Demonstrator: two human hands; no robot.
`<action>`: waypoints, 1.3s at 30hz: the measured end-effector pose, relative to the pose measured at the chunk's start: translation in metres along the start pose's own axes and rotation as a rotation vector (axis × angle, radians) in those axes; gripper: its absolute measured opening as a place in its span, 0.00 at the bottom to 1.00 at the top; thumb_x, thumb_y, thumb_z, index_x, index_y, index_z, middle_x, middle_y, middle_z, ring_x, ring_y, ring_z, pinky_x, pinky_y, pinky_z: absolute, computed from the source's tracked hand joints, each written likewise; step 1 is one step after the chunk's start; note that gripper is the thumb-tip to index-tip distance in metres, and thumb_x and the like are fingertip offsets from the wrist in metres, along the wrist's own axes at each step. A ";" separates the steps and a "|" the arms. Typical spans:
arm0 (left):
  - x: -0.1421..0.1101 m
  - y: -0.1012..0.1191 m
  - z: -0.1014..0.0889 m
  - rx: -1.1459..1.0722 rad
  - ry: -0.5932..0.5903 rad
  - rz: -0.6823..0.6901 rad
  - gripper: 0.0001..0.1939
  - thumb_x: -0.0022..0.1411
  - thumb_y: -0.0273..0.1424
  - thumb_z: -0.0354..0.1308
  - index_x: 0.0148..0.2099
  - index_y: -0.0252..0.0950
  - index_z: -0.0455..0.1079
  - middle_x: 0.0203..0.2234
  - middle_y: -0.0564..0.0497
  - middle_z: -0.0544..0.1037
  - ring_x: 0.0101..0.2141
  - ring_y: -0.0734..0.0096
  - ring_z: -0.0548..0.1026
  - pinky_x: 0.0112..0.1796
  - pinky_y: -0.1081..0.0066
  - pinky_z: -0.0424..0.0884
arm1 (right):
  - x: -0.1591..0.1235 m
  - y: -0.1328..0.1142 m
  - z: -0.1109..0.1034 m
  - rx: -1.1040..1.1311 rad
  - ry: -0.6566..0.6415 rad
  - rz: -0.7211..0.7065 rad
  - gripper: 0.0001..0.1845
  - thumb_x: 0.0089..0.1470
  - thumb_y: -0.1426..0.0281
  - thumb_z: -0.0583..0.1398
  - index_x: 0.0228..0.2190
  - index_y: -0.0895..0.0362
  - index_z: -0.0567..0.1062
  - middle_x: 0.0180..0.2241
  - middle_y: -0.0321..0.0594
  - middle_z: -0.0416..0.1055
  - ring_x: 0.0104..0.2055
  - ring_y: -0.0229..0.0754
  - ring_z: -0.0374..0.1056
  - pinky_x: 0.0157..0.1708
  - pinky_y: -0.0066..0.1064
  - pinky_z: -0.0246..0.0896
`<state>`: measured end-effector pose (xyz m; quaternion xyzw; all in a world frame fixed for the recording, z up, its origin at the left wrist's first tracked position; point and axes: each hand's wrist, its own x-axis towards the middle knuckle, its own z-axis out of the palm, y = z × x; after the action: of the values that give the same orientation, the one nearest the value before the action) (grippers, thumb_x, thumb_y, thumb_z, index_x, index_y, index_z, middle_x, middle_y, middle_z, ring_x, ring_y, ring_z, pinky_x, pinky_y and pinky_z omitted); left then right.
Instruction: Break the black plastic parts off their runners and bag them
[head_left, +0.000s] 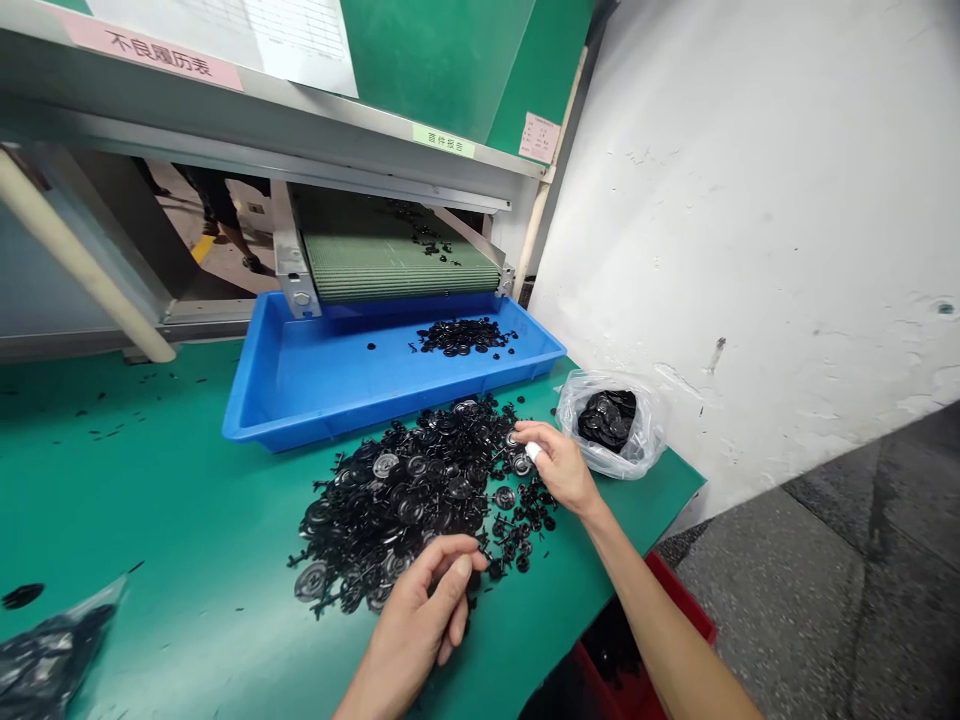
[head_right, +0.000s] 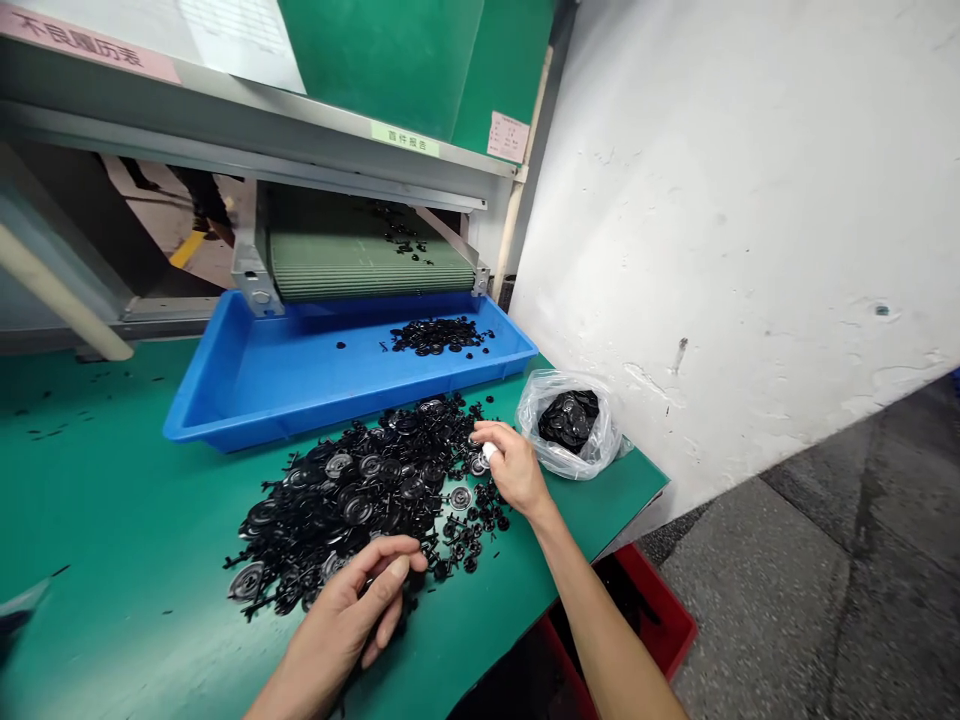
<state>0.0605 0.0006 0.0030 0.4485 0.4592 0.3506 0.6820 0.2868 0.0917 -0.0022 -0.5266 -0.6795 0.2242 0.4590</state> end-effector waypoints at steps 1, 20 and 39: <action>-0.001 0.001 0.000 -0.027 -0.004 -0.005 0.19 0.58 0.46 0.58 0.42 0.37 0.68 0.32 0.51 0.77 0.14 0.85 0.57 0.15 0.79 0.51 | -0.003 0.001 0.004 0.026 0.009 0.010 0.19 0.47 0.81 0.50 0.36 0.57 0.76 0.48 0.46 0.72 0.52 0.44 0.69 0.54 0.41 0.62; 0.038 0.020 0.023 0.042 0.035 0.089 0.15 0.60 0.42 0.56 0.42 0.36 0.65 0.13 0.63 0.63 0.13 0.80 0.55 0.16 0.79 0.50 | -0.048 -0.067 0.031 0.257 0.028 0.106 0.15 0.50 0.79 0.54 0.35 0.55 0.77 0.46 0.43 0.73 0.48 0.44 0.70 0.49 0.36 0.66; 0.013 0.013 0.011 0.207 0.046 0.150 0.16 0.63 0.46 0.51 0.36 0.39 0.64 0.15 0.61 0.62 0.18 0.75 0.58 0.21 0.76 0.53 | -0.077 -0.076 0.035 0.571 -0.014 0.483 0.11 0.48 0.71 0.62 0.37 0.57 0.76 0.31 0.36 0.71 0.31 0.38 0.72 0.33 0.30 0.70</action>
<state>0.0742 0.0137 0.0134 0.5415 0.4735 0.3616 0.5931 0.2199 0.0009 0.0115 -0.5211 -0.4490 0.5100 0.5165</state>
